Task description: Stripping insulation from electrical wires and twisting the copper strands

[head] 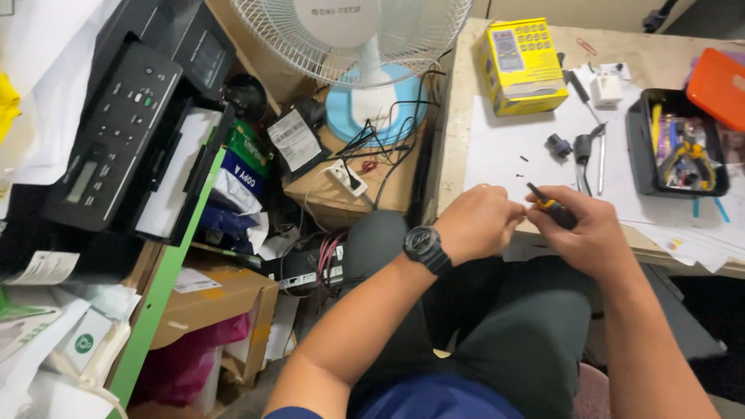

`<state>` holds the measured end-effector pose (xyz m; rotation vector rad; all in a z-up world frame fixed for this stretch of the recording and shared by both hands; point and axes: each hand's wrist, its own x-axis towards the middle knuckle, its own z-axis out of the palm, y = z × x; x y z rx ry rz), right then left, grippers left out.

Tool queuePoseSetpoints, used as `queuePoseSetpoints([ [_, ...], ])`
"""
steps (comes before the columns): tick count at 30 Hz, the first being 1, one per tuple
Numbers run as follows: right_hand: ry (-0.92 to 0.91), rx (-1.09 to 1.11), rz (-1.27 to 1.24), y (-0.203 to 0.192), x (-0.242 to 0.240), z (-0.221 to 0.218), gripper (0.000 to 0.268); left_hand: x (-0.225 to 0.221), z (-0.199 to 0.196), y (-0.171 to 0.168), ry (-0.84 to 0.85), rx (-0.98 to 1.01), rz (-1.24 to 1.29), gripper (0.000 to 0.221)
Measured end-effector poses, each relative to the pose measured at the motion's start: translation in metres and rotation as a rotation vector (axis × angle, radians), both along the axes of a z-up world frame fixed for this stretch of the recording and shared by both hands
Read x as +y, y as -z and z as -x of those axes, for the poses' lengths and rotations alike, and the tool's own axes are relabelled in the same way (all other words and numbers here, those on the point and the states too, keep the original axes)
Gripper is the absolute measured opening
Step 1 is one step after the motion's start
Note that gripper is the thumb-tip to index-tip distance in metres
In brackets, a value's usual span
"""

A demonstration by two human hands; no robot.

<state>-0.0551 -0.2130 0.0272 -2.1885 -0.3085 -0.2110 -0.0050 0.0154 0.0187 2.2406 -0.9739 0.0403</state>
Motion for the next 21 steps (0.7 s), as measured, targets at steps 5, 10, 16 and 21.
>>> queuePoseSetpoints([
  [5,0.014,0.024,-0.052,-0.023,0.023,0.001,0.028,0.011,-0.003,0.001,-0.076,0.109,0.077,0.028],
  [10,0.087,0.154,-0.109,-0.027,0.025,0.005,0.024,0.019,-0.002,0.002,-0.127,0.414,0.155,0.033],
  [16,0.069,0.152,-0.119,-0.024,0.021,0.002,0.027,0.017,-0.002,-0.010,-0.110,0.388,0.053,0.032],
  [21,0.038,0.084,-0.037,-0.033,0.025,-0.003,0.027,0.010,-0.014,-0.017,-0.100,0.320,0.063,0.026],
])
